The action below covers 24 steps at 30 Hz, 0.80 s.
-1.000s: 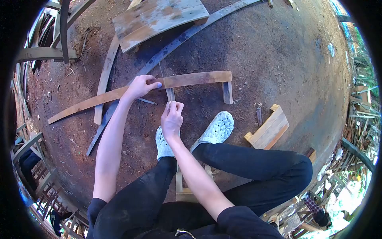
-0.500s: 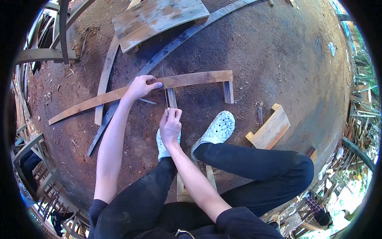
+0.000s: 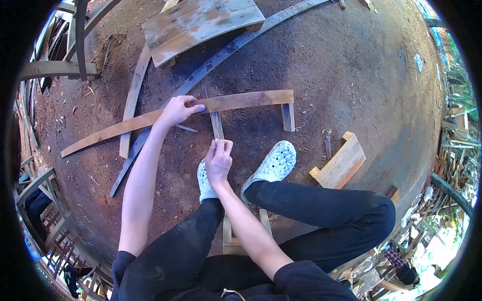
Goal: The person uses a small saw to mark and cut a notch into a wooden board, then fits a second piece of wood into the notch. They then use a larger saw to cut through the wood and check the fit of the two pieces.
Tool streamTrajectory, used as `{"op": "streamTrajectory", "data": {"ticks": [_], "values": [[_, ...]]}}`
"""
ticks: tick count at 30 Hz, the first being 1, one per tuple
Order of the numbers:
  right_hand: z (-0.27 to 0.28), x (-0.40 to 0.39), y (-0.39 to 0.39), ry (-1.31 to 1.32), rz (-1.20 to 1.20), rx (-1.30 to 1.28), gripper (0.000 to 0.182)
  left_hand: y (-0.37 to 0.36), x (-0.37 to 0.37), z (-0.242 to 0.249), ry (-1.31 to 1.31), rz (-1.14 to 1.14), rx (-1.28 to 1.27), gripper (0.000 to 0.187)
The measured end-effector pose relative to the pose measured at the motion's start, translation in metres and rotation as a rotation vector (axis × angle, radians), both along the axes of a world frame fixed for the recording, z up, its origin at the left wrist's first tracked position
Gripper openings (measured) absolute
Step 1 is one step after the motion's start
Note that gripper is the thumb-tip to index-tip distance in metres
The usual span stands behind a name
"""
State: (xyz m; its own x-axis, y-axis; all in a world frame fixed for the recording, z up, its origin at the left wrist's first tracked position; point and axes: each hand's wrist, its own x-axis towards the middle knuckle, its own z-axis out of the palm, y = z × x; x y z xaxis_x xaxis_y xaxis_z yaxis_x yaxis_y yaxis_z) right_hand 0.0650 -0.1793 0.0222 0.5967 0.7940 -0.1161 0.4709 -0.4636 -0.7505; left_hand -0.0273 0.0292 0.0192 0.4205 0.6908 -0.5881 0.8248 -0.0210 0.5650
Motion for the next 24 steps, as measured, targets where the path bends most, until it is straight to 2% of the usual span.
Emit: {"op": "streamTrajectory", "data": {"ticks": [7, 12, 21, 24], "values": [[-0.002, 0.0, 0.018, 0.002, 0.01, -0.002, 0.008, -0.001, 0.001, -0.002, 0.001, 0.002, -0.01, 0.049], [0.0, -0.001, -0.004, -0.039, 0.02, -0.033, 0.01, 0.001, 0.0, -0.002, 0.002, -0.009, 0.004, 0.05], [-0.004, 0.001, 0.016, -0.008, -0.009, -0.013, 0.009, 0.001, 0.0, -0.004, -0.006, -0.006, 0.002, 0.051], [0.001, -0.002, 0.0, -0.023, -0.002, -0.012, 0.009, 0.0, 0.0, -0.001, -0.002, -0.013, 0.004, 0.052]]}}
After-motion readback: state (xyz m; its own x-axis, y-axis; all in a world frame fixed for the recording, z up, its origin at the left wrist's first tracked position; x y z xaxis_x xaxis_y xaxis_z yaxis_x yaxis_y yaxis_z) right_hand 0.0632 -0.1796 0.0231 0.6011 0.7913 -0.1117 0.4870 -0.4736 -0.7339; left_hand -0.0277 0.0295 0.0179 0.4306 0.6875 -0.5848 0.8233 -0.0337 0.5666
